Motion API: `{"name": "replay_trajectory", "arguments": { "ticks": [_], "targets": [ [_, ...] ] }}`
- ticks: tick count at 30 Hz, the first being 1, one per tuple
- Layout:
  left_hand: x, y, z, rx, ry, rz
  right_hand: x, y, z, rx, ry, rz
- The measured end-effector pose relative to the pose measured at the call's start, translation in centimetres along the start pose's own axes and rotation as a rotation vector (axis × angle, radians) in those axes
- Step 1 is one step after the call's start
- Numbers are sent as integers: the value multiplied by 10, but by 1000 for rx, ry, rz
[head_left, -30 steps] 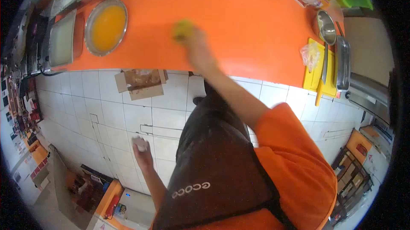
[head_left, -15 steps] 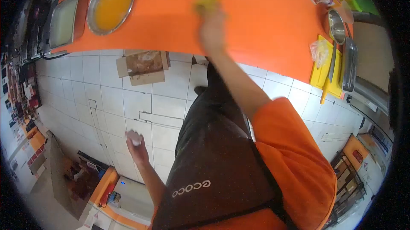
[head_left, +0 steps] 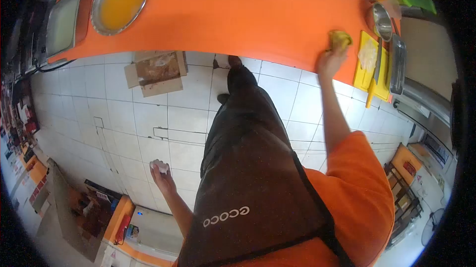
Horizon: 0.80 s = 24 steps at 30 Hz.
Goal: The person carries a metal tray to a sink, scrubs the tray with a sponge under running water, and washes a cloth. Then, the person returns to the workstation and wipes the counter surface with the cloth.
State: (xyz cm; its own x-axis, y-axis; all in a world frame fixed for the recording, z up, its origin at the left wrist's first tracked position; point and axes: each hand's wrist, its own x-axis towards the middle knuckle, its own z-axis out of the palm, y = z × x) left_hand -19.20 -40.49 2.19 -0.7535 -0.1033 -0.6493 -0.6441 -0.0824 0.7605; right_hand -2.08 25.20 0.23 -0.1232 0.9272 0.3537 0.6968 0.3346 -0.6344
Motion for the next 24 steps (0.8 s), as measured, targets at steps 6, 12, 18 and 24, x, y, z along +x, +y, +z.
{"name": "replay_trajectory", "arguments": {
  "ticks": [6,12,18,24],
  "targets": [
    [28,37,119,130,-178,73,-109,-130,170,-9,-291,-510],
    [39,89,248,352,-446,247,-98,-122,95,265,-550,-412],
    [47,77,301,698,-487,479,26,50,-9,651,-147,224],
    [53,54,429,925,-822,826,102,7,109,-139,-24,-358]
  ]
}}
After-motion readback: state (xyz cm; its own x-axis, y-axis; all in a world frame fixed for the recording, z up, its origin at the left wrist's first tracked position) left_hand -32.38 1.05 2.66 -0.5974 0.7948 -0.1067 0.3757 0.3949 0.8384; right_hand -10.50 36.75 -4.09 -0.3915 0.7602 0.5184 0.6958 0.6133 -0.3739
